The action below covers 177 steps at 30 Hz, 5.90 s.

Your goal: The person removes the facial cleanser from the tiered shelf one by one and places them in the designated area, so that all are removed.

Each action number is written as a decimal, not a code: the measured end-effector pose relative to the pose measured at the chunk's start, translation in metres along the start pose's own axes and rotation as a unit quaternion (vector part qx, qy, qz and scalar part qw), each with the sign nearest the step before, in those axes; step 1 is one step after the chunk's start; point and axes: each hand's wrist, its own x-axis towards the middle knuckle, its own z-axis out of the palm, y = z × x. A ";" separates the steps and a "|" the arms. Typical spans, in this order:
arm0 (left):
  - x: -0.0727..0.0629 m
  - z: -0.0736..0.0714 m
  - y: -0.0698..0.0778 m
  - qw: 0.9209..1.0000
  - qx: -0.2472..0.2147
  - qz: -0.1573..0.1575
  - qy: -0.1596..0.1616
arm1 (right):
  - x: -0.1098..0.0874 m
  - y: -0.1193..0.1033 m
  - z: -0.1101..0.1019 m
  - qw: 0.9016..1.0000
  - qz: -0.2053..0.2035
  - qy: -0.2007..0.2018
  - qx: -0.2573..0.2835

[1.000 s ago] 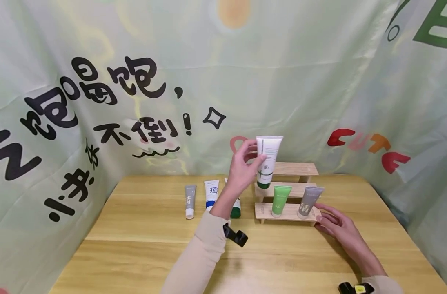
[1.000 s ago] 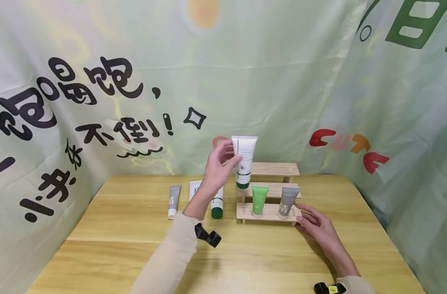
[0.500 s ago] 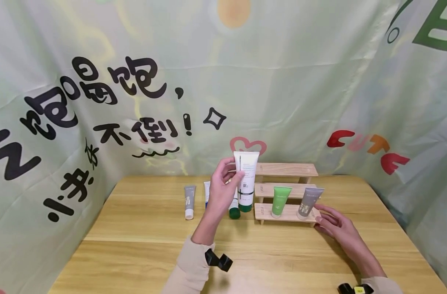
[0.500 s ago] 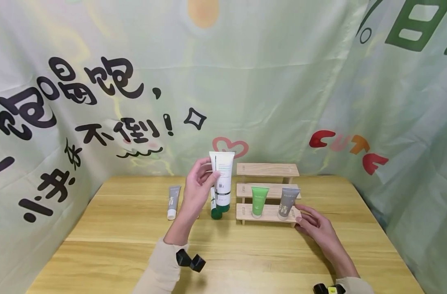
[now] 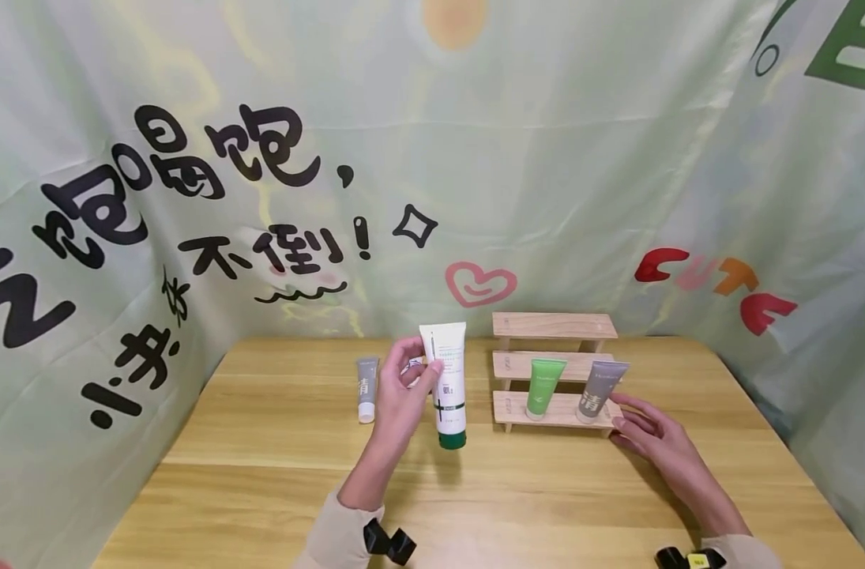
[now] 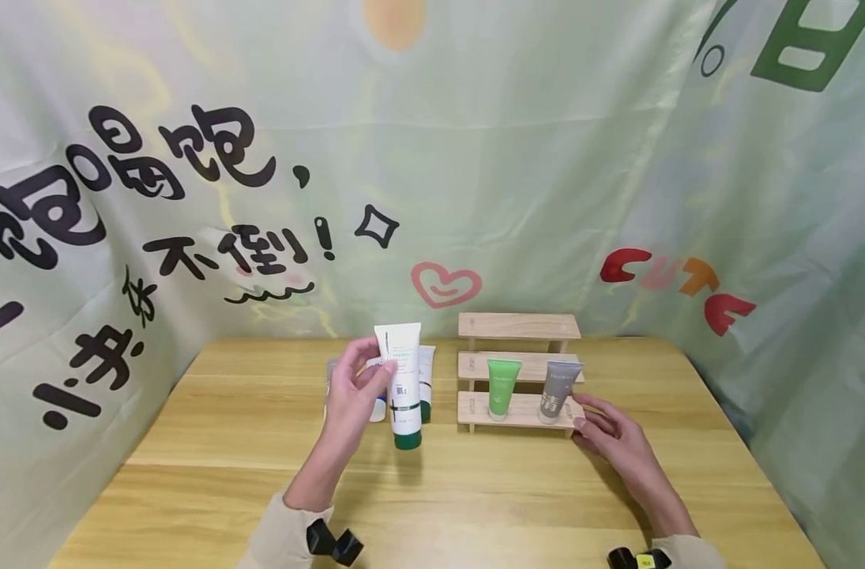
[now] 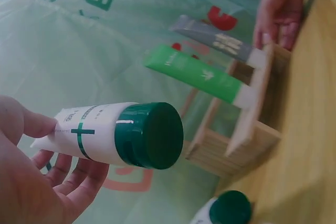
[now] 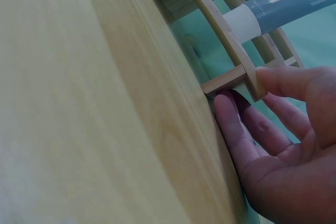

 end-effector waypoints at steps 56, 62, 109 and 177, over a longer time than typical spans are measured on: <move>-0.068 -0.006 -0.078 0.944 0.286 -0.131 -0.103 | -0.001 -0.002 -0.003 1.000 -0.002 -0.006 -0.024; -0.067 -0.010 -0.077 0.949 0.258 -0.154 -0.099 | -0.001 -0.003 0.000 0.999 -0.007 -0.007 -0.034; -0.009 0.116 -0.046 0.994 0.008 -0.028 -0.103 | -0.001 -0.003 0.001 1.000 -0.001 -0.005 -0.003; -0.045 -0.048 -0.026 0.996 0.059 -0.061 0.029 | -0.001 -0.005 -0.001 1.000 -0.004 -0.006 -0.023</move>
